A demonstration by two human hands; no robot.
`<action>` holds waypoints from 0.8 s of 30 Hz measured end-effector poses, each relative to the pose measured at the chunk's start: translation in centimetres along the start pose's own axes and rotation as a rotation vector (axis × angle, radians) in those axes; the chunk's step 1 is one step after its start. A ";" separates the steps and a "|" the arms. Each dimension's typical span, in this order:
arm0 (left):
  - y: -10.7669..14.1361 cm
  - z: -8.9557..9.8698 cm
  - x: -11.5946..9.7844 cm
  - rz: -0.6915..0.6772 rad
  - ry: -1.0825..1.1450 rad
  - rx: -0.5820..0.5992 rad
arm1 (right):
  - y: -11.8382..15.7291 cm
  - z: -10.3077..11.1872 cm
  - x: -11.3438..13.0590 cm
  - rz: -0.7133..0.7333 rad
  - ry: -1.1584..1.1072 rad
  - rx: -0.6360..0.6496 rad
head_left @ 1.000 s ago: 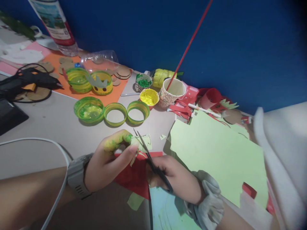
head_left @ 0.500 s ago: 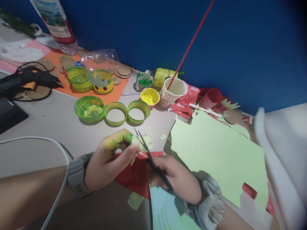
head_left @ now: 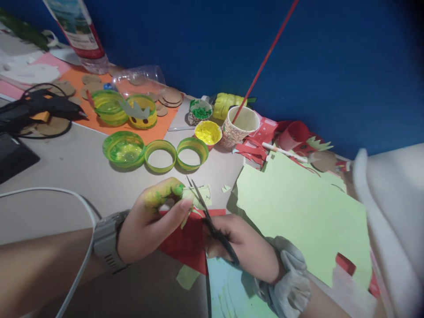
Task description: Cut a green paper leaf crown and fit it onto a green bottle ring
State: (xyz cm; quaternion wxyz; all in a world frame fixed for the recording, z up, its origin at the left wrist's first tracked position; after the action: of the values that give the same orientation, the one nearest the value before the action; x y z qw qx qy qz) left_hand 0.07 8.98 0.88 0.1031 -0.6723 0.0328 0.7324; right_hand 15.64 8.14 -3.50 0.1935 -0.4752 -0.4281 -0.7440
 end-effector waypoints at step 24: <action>0.4 0.3 1.3 0.132 0.019 -0.128 | -0.2 -0.1 0.9 0.105 -0.028 -0.066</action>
State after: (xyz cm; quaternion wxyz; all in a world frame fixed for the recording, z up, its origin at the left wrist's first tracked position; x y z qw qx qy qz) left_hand -0.39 8.82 -0.41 0.0111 -0.6807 0.0314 0.7318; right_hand 15.03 8.25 -2.83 0.2105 -0.5135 -0.3807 -0.7397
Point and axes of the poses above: each hand's wrist, its own y-axis away from the middle knuckle, its own z-axis out of the back of the hand, x = y × z, the point moved 6 cm from there along -y, towards the middle knuckle, and after that the axes turned 3 degrees about y, right-handed, at the moved point
